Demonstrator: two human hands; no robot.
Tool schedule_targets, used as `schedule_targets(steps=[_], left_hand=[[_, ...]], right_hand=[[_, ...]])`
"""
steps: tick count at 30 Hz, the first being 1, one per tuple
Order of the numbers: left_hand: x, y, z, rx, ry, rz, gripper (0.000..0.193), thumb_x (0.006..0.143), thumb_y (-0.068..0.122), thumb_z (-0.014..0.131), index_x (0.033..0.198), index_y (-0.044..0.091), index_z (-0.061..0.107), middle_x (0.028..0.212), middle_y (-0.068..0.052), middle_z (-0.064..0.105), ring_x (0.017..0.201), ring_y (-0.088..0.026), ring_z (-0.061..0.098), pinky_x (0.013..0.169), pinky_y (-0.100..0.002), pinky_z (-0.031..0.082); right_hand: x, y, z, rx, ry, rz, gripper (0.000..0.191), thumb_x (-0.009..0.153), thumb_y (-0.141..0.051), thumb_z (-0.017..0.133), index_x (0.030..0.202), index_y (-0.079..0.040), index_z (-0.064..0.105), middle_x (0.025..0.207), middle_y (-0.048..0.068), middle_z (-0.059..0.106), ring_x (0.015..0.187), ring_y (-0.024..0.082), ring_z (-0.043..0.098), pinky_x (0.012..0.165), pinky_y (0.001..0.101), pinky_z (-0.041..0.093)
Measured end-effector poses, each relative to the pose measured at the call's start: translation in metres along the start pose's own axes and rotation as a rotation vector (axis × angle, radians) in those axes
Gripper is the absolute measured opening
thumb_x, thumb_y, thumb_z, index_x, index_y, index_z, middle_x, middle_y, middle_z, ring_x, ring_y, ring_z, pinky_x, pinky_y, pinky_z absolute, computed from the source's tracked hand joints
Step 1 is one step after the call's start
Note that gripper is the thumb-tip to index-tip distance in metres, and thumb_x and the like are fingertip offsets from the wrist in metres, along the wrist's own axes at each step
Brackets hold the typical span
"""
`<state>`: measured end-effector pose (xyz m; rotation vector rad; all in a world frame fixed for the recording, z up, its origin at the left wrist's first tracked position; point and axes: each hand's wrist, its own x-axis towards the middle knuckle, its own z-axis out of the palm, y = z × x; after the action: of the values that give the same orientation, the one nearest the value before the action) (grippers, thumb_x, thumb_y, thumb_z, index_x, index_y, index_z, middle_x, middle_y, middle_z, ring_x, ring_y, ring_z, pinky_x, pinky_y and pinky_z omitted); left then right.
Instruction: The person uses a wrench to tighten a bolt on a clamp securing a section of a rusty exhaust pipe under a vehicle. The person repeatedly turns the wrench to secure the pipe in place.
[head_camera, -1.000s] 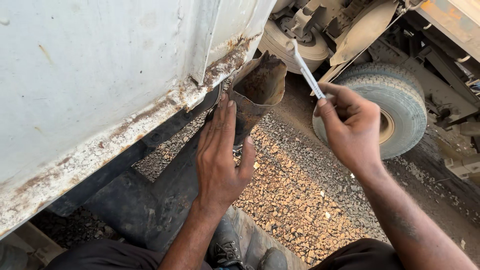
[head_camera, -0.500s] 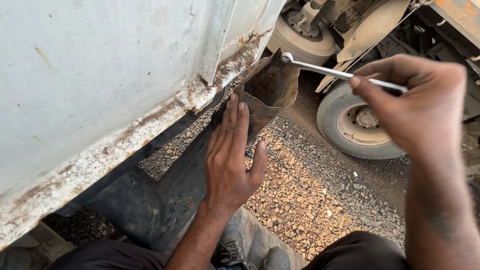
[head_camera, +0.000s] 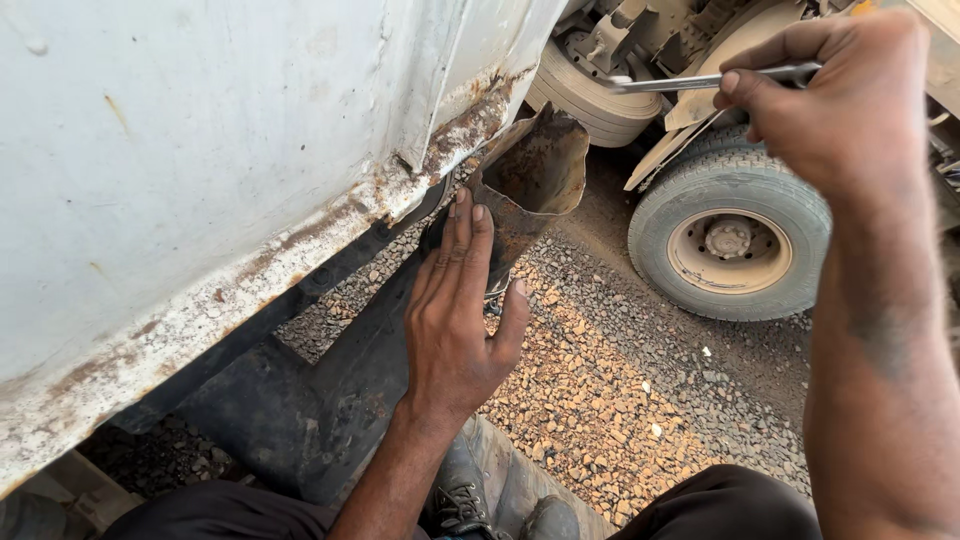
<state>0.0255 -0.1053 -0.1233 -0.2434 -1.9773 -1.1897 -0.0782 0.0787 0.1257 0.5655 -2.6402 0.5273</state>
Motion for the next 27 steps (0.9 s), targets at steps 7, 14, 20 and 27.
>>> schedule_targets(steps=[7,14,20,27], left_hand=[[-0.002,0.001,0.002,0.006,-0.016,-0.003,0.065,0.106,0.023,0.054,0.161,-0.003,0.029,0.163,-0.033,0.037,0.150,-0.046,0.046,0.123,-0.058,0.042],[-0.001,0.001,0.006,0.020,-0.011,0.008,0.068,0.105,0.021,0.056,0.161,-0.002,0.026,0.164,-0.033,0.036,0.150,-0.047,0.047,0.123,-0.057,0.043],[-0.002,0.002,0.006,0.019,-0.017,0.017,0.068,0.105,0.019,0.057,0.161,-0.003,0.027,0.165,-0.033,0.035,0.151,-0.046,0.046,0.123,-0.056,0.044],[-0.001,0.004,0.008,0.035,-0.009,0.026,0.068,0.105,0.020,0.058,0.161,-0.003,0.028,0.164,-0.033,0.035,0.151,-0.047,0.046,0.123,-0.056,0.044]], right_hand=[[-0.019,0.037,0.004,0.555,0.182,0.141,0.016,0.119,-0.007,0.063,0.105,-0.004,0.071,0.086,0.010,0.073,0.061,0.011,0.065,0.058,0.0248,0.054],[-0.010,0.051,0.022,1.035,0.082,0.078,0.029,0.123,-0.005,0.061,0.096,0.001,0.069,0.084,0.016,0.070,0.067,0.018,0.069,0.060,0.0292,0.057],[-0.005,0.058,0.038,0.701,0.140,-0.042,0.013,0.117,-0.005,0.061,0.114,0.000,0.072,0.092,0.015,0.074,0.071,0.016,0.073,0.066,0.0303,0.063],[-0.008,0.070,0.042,0.530,0.145,-0.274,0.016,0.122,-0.004,0.059,0.113,0.006,0.068,0.100,0.018,0.074,0.081,0.019,0.075,0.074,0.0337,0.066]])
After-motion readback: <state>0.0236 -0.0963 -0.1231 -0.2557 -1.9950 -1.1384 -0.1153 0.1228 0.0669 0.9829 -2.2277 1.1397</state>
